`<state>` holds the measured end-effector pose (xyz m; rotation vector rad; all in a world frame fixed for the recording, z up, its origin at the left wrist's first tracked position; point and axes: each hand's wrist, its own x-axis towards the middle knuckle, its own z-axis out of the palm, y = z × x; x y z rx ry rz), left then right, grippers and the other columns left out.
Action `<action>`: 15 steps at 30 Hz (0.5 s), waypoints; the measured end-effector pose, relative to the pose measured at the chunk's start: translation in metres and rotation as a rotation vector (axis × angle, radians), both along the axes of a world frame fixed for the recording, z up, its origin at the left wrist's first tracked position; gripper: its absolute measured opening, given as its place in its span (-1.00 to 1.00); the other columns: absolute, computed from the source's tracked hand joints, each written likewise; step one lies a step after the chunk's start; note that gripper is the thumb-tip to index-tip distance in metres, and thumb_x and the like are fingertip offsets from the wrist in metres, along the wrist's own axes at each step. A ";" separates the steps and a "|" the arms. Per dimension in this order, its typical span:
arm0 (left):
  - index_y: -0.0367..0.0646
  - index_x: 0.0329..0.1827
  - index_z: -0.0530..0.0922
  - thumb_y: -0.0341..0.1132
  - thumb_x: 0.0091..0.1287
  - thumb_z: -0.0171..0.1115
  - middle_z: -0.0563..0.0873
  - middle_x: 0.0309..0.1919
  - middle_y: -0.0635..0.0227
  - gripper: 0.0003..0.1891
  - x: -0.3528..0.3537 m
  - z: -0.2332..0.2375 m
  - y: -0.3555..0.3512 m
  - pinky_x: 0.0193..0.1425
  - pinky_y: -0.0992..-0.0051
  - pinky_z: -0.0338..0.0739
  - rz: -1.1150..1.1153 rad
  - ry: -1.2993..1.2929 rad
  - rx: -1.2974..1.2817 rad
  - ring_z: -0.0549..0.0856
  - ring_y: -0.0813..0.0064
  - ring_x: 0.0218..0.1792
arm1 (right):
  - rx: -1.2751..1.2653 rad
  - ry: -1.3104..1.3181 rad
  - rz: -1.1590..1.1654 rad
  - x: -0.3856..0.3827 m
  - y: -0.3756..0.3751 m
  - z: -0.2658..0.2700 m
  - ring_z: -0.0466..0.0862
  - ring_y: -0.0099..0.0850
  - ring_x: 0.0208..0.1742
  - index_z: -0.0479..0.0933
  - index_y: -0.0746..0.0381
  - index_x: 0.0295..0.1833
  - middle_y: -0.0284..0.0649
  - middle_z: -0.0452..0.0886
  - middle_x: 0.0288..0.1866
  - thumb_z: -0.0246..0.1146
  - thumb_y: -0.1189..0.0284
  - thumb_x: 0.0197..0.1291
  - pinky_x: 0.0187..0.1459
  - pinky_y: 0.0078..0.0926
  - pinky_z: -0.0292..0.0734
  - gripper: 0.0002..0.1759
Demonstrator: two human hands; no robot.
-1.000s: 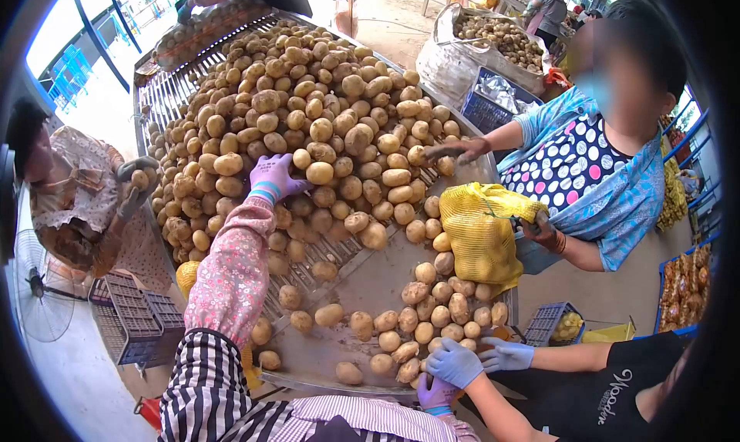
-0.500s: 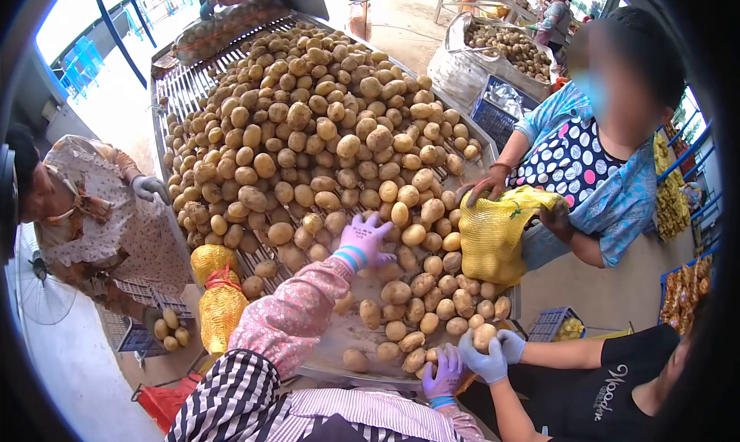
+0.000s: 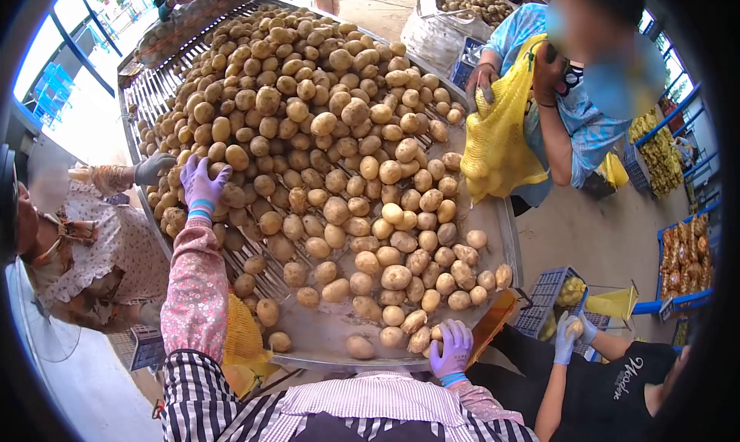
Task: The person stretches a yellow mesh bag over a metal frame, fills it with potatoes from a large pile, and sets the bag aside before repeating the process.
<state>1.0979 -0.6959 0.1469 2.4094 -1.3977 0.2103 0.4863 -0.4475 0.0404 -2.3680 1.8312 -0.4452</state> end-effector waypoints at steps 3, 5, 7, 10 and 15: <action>-0.09 0.43 0.54 0.28 0.14 0.49 0.32 0.59 0.11 -0.12 0.006 -0.005 -0.009 0.63 0.08 0.23 -0.026 -0.057 0.080 0.29 -0.07 0.54 | -0.004 -0.002 0.021 -0.001 0.001 -0.003 0.41 0.01 0.44 0.50 0.18 0.30 -0.09 0.51 0.36 0.29 0.24 0.18 0.49 0.12 0.19 -0.43; -0.01 0.44 0.56 0.39 0.10 0.44 0.31 0.60 0.13 -0.08 -0.001 0.004 -0.016 0.62 0.06 0.24 0.005 -0.014 0.150 0.29 -0.09 0.54 | 0.013 -0.006 0.011 -0.001 -0.001 -0.002 0.42 -0.01 0.44 0.50 0.18 0.30 -0.10 0.52 0.35 0.28 0.23 0.18 0.50 0.12 0.18 -0.43; 0.03 0.37 0.63 0.39 0.13 0.42 0.35 0.58 0.16 -0.16 -0.008 0.001 -0.017 0.58 0.08 0.29 0.031 -0.018 0.159 0.34 -0.08 0.50 | 0.017 -0.012 0.009 -0.003 0.000 -0.005 0.43 -0.03 0.45 0.51 0.17 0.31 -0.12 0.53 0.35 0.28 0.22 0.20 0.51 0.11 0.18 -0.43; 0.07 0.30 0.69 0.38 0.14 0.42 0.40 0.54 0.18 -0.23 -0.025 -0.003 -0.008 0.52 0.08 0.36 0.000 0.003 0.173 0.42 -0.07 0.44 | 0.013 -0.014 0.001 -0.003 0.000 -0.004 0.43 -0.03 0.44 0.51 0.15 0.30 -0.13 0.52 0.35 0.29 0.24 0.19 0.50 0.10 0.19 -0.45; 0.12 0.14 0.77 0.37 0.14 0.39 0.61 0.33 0.30 -0.35 -0.099 -0.020 0.024 0.35 0.16 0.49 -0.163 -0.130 0.206 0.55 0.01 0.26 | -0.009 -0.039 -0.006 -0.005 0.001 -0.008 0.42 -0.04 0.44 0.51 0.13 0.29 -0.14 0.51 0.34 0.30 0.25 0.18 0.50 0.10 0.20 -0.46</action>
